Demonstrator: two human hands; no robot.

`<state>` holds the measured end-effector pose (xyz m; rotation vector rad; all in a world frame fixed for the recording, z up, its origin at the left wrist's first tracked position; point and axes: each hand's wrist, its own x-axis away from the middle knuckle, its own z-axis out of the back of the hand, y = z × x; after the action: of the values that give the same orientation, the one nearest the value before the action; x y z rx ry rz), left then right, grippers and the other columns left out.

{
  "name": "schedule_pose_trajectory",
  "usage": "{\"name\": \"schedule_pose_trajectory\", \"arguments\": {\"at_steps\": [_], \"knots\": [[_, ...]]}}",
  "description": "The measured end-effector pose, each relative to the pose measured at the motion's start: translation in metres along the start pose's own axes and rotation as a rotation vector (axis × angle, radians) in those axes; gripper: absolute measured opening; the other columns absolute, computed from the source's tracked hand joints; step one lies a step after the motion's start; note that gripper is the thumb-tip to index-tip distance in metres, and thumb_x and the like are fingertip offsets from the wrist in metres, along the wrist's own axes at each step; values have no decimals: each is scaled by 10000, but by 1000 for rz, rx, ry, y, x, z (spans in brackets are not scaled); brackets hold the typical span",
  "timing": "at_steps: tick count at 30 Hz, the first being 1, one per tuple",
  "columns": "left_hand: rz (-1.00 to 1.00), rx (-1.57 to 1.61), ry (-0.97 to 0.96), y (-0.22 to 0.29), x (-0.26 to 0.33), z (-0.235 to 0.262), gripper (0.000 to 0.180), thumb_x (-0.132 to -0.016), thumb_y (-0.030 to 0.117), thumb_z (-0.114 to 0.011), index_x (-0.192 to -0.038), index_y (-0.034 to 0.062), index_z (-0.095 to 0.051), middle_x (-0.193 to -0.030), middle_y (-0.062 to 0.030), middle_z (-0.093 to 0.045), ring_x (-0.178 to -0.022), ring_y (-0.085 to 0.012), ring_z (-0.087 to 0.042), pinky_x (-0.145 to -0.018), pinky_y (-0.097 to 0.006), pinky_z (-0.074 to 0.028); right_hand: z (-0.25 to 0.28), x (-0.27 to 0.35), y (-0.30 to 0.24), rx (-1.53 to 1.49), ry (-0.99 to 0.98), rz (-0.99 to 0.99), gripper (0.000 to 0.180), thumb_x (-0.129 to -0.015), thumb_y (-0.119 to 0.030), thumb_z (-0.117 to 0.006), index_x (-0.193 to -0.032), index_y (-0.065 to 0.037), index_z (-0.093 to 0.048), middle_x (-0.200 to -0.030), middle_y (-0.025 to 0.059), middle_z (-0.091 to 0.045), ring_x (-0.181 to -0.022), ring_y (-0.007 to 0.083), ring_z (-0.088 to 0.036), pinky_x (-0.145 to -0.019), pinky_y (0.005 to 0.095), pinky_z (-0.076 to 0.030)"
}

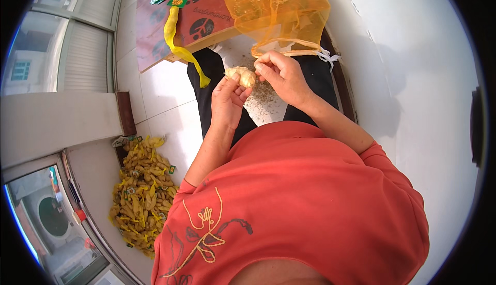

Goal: The person peels ginger by hand, removing the skin and placing the peels on a white surface. They then tie a yellow ribbon around a small packet and place it on a red box before continuing to peel more ginger.

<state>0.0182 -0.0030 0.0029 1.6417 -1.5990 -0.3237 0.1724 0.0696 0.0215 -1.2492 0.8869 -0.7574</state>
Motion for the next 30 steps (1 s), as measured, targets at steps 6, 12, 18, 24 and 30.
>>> {"name": "schedule_pose_trajectory", "arguments": {"at_steps": [6, 12, 18, 24, 30], "knots": [[-31, -18, 12, -2, 0, -1, 202, -901, 153, -591, -1048, 16, -567, -968, -74, -645, -821, -132, -640, -732, -246, -539, -1, 5, -15, 256, -69, -39, 123, -848, -94, -622, -913, 2, -581, -738, 59, -614, -641, 114, -586, -595, 263, -471], [-129, -45, 63, -1, 0, -1, 208, -889, 135, -612, -1053, 18, -565, -990, -67, -638, -851, -132, -633, -784, -259, -522, -4, 2, 3, 220, 129, 133, 128, -816, -28, -612, -937, -11, -574, -829, 110, -646, -751, 186, -646, -639, 297, -501], [-165, 29, 76, -2, 0, -2, 223, -881, 102, -616, -1073, 6, -555, -1040, -78, -621, -927, -148, -621, -832, -270, -511, -7, 5, -8, 242, 135, 272, 199, -756, -7, -665, -925, -18, -560, -847, 98, -652, -763, 190, -672, -658, 278, -515], [-204, 6, 71, -2, 1, -6, 228, -875, 71, -613, -1080, -3, -545, -1064, -85, -603, -971, -165, -610, -875, -290, -506, -13, 4, -4, 326, 159, 356, 216, -740, -56, -712, -896, -62, -564, -782, 63, -626, -701, 194, -663, -594, 305, -496], [-269, -76, 87, -2, 3, -9, 213, -864, 45, -614, -1061, 5, -543, -1057, -76, -597, -967, -161, -604, -884, -284, -499, -10, 3, -3, 439, 152, 457, 206, -741, -59, -714, -884, -67, -566, -752, 50, -614, -656, 188, -640, -585, 302, -491]]}}
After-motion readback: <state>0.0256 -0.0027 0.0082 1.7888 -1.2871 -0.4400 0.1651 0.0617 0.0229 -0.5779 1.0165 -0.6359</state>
